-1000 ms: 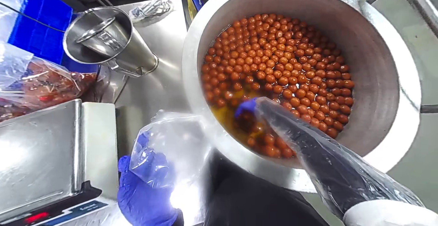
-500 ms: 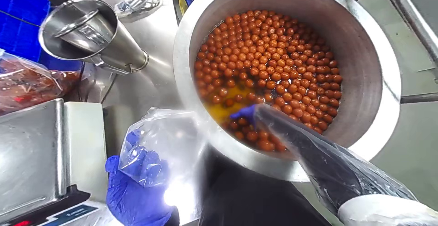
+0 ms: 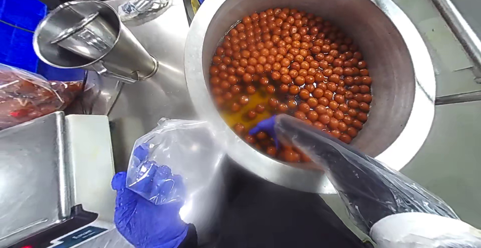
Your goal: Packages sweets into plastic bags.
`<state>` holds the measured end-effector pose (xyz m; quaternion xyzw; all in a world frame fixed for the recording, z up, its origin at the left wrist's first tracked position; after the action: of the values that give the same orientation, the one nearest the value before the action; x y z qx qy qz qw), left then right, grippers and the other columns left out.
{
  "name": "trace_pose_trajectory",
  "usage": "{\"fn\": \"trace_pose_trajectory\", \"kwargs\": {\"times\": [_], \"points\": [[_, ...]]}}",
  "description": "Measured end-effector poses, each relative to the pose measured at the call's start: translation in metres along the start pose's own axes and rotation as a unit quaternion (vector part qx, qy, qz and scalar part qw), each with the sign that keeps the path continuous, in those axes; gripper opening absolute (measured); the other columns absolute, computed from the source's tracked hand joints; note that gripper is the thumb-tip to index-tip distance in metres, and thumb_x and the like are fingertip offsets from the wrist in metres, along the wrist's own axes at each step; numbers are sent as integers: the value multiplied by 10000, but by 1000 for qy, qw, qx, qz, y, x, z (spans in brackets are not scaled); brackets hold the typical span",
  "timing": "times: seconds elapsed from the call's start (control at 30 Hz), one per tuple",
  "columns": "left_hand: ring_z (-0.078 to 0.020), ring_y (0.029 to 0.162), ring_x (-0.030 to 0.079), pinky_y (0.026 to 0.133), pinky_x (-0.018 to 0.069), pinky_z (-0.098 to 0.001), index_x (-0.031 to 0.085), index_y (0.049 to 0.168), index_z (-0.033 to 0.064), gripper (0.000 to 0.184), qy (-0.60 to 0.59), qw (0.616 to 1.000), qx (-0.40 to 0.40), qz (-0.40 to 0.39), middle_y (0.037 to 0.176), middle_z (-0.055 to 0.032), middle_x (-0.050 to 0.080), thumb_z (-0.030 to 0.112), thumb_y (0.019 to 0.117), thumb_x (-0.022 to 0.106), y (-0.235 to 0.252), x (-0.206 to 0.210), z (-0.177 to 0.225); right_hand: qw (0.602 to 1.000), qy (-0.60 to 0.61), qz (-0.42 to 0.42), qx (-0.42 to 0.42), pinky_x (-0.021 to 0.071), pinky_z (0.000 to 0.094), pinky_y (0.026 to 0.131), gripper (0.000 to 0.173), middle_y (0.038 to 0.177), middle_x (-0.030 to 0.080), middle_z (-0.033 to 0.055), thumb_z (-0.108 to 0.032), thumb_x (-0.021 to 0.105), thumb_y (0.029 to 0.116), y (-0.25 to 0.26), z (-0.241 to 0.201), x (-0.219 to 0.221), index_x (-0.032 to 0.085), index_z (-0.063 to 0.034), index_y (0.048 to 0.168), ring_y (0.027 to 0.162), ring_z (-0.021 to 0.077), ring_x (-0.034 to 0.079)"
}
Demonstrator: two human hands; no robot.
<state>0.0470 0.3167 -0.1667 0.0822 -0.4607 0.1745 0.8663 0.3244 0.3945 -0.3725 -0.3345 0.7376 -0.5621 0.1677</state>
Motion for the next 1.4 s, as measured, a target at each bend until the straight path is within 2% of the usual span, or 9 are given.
{"fn": "trace_pose_trajectory", "kwargs": {"times": [0.13, 0.3, 0.7, 0.93, 1.03, 1.13, 1.23, 1.33, 1.4], "points": [[-128, 610, 690, 491, 580, -270, 655, 1142, 41, 302, -4, 1000, 16, 19, 814, -63, 711, 223, 1059, 429, 0, 9, -1, 999, 20, -23, -42, 519, 419, 849, 409, 1125, 627, 83, -422, 650, 977, 17, 6, -3, 629, -93, 1219, 988, 176, 601], [-109, 600, 673, 498, 569, -249, 627, 1145, 47, 405, 20, 997, 30, 66, 805, -52, 698, 260, 1096, 287, -1, 11, -2, 985, 144, -14, -91, 525, 295, 640, 208, 847, 626, 15, -342, 665, 973, 22, 8, -1, 648, -137, 1004, 732, 116, 609], [-68, 613, 668, 499, 568, -216, 652, 1147, 79, 507, 33, 997, 5, 63, 859, -6, 715, 327, 1097, 213, -5, 17, -5, 952, 256, -81, -147, 556, 306, 659, 181, 843, 637, 17, -303, 535, 1042, 24, -13, 24, 620, -146, 1010, 746, 131, 641], [-67, 584, 651, 509, 572, -226, 673, 1189, 96, 457, 29, 998, -19, 61, 834, -1, 713, 357, 1092, 311, -4, 12, -7, 972, 216, 35, -87, 517, 265, 568, 245, 776, 598, 15, -337, 502, 1064, -31, -53, 40, 599, -127, 984, 634, 105, 587], [-95, 599, 673, 518, 588, -255, 690, 1170, 81, 379, -4, 998, -31, 47, 826, -22, 717, 329, 1062, 424, -3, 13, -9, 953, 199, -177, -147, 538, 285, 658, 259, 859, 616, 32, -293, 440, 1097, -23, -58, 41, 589, -82, 1087, 734, 117, 620], [-98, 579, 661, 499, 576, -256, 689, 1189, 77, 385, -14, 998, -45, 34, 795, -18, 703, 339, 1058, 439, -2, 13, -12, 980, 171, 32, -91, 533, 272, 616, 206, 776, 602, 7, -280, 478, 1064, -24, -58, 39, 589, -131, 975, 657, 108, 600], [-87, 583, 661, 499, 574, -248, 675, 1190, 62, 403, -19, 998, -52, 33, 780, -14, 695, 342, 1066, 413, -2, 13, -14, 968, 170, -102, -155, 553, 336, 696, 267, 909, 638, 40, -370, 524, 1049, 31, -44, 25, 600, -118, 1095, 792, 150, 633], [-80, 600, 667, 514, 580, -244, 681, 1203, 72, 414, 3, 998, -56, 36, 801, -9, 706, 347, 1076, 399, -2, 15, -15, 978, 156, 6, -140, 563, 318, 660, 261, 817, 631, 6, -359, 471, 1066, 0, -51, 25, 608, -147, 1001, 715, 129, 636], [-80, 615, 677, 528, 588, -241, 675, 1214, 72, 403, 16, 997, -58, 43, 802, -12, 709, 346, 1074, 414, -2, 16, -17, 965, 159, -63, -196, 586, 323, 623, 273, 802, 658, 6, -323, 435, 1081, -9, -54, 21, 617, -137, 998, 701, 128, 661]]}}
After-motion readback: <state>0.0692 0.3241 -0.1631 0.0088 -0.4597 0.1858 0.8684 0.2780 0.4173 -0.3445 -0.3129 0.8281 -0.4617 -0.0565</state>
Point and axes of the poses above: each hand's wrist, its own y-axis towards the middle knuckle, its own x-axis out of the palm, z = x × y, the point moved 8 cm from there along y, towards the middle knuckle
